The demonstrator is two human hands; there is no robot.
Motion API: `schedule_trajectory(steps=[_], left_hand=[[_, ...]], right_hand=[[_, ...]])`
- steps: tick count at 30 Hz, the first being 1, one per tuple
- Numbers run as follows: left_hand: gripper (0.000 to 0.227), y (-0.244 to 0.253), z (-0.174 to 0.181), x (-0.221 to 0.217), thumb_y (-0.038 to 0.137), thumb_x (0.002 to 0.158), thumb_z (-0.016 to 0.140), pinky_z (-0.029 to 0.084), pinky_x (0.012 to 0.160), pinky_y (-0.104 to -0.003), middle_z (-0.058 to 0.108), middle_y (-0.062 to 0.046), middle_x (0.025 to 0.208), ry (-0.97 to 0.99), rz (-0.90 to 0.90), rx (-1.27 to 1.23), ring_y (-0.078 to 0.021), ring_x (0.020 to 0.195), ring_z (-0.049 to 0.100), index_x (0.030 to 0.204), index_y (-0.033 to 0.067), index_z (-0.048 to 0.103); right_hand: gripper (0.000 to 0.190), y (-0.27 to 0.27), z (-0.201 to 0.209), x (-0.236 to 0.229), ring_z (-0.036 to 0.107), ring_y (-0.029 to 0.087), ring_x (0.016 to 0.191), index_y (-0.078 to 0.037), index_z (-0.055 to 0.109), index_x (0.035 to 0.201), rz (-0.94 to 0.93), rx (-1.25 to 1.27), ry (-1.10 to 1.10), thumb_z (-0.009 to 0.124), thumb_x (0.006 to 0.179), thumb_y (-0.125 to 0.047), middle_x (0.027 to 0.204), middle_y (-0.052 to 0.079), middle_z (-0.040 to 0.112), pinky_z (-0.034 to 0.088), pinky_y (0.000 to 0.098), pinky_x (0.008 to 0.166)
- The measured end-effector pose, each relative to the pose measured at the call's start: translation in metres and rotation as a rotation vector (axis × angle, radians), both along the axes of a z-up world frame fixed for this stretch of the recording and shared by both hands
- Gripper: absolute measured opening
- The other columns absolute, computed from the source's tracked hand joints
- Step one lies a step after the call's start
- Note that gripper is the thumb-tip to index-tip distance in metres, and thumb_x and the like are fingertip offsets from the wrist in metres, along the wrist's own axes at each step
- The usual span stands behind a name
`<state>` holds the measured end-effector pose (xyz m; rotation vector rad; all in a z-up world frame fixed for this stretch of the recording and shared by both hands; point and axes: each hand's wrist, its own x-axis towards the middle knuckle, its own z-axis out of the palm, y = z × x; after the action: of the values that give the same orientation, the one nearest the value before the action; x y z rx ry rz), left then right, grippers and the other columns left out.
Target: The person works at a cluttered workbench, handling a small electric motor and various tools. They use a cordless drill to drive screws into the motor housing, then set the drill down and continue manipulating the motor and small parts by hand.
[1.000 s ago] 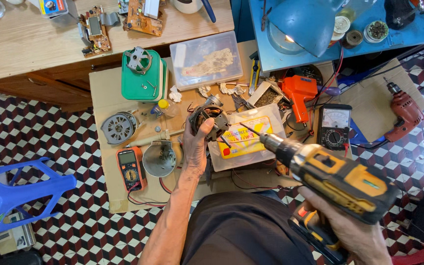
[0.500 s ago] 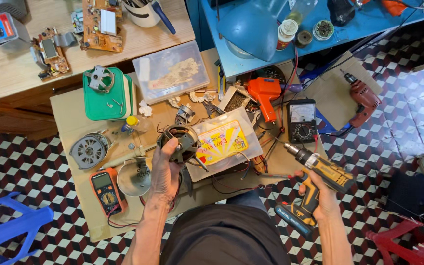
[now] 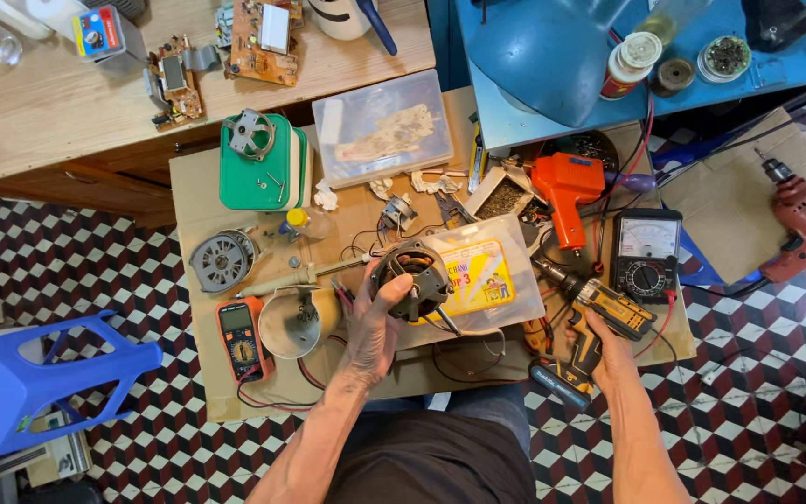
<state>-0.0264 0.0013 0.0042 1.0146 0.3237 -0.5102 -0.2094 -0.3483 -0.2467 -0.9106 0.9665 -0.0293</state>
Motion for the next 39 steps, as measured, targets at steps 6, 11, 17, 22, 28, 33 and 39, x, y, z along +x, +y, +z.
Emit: schedule_trajectory(steps=[6,11,17,22,28,33,39], left_hand=[[0.058,-0.006,0.001,0.001,0.030,0.084,0.075,0.049,0.102,-0.037,0.064,-0.003,0.121,0.064,0.076,-0.041,-0.0153,0.115,0.060,0.134,0.0085,0.055],[0.057,-0.008,0.005,0.003,0.031,0.084,0.075,0.052,0.098,-0.034,0.066,-0.004,0.119,0.060,0.113,0.018,-0.0142,0.111,0.063,0.133,0.0094,0.056],[0.049,-0.011,0.016,-0.003,0.032,0.087,0.075,0.057,0.090,-0.035,0.065,-0.006,0.112,0.014,0.130,-0.084,-0.0153,0.102,0.066,0.126,0.0062,0.058],[0.048,-0.009,0.028,-0.006,0.033,0.085,0.073,0.058,0.091,-0.034,0.066,-0.005,0.113,0.023,0.140,-0.091,-0.0137,0.102,0.067,0.125,0.0098,0.057],[0.052,-0.003,0.029,-0.005,0.038,0.083,0.074,0.060,0.087,-0.037,0.067,-0.007,0.112,0.085,0.101,-0.022,-0.0152,0.099,0.068,0.124,0.0108,0.057],[0.055,-0.003,0.025,-0.003,0.040,0.082,0.074,0.060,0.088,-0.035,0.064,-0.005,0.115,0.076,0.078,-0.039,-0.0134,0.104,0.066,0.126,0.0114,0.058],[0.068,-0.002,0.019,-0.005,0.044,0.075,0.079,0.055,0.097,-0.034,0.064,-0.008,0.118,0.016,0.026,0.078,-0.0167,0.110,0.065,0.129,0.0096,0.055]], right_hand=[[0.052,0.013,0.107,0.022,0.069,0.032,0.099,-0.006,0.071,0.123,0.819,-1.029,0.742,0.076,0.092,-0.046,0.097,0.018,0.077,0.052,0.0426,0.085],[0.032,0.109,0.248,0.077,0.074,0.023,0.098,-0.006,0.070,0.124,0.580,-0.985,-0.169,0.070,0.094,-0.016,0.111,0.012,0.076,0.058,0.0325,0.086],[0.037,0.158,0.318,0.152,0.074,0.022,0.099,-0.003,0.066,0.122,0.860,-1.207,-0.644,0.076,0.088,-0.008,0.112,0.012,0.072,0.058,0.0329,0.084],[0.027,0.154,0.325,0.158,0.075,0.019,0.095,-0.003,0.067,0.116,0.968,-1.134,-0.647,0.075,0.090,-0.008,0.107,0.010,0.073,0.060,0.0310,0.082],[0.022,0.150,0.316,0.165,0.075,0.019,0.091,-0.003,0.069,0.111,1.016,-1.183,-0.651,0.074,0.091,-0.008,0.104,0.009,0.073,0.060,0.0312,0.079],[0.022,0.151,0.318,0.162,0.072,0.025,0.092,-0.002,0.067,0.110,0.991,-1.323,-0.825,0.074,0.089,-0.005,0.107,0.011,0.070,0.058,0.0326,0.077],[0.018,0.154,0.335,0.152,0.073,0.014,0.098,-0.004,0.065,0.116,0.654,-1.115,-0.754,0.069,0.098,-0.003,0.113,0.007,0.070,0.065,0.0269,0.085]])
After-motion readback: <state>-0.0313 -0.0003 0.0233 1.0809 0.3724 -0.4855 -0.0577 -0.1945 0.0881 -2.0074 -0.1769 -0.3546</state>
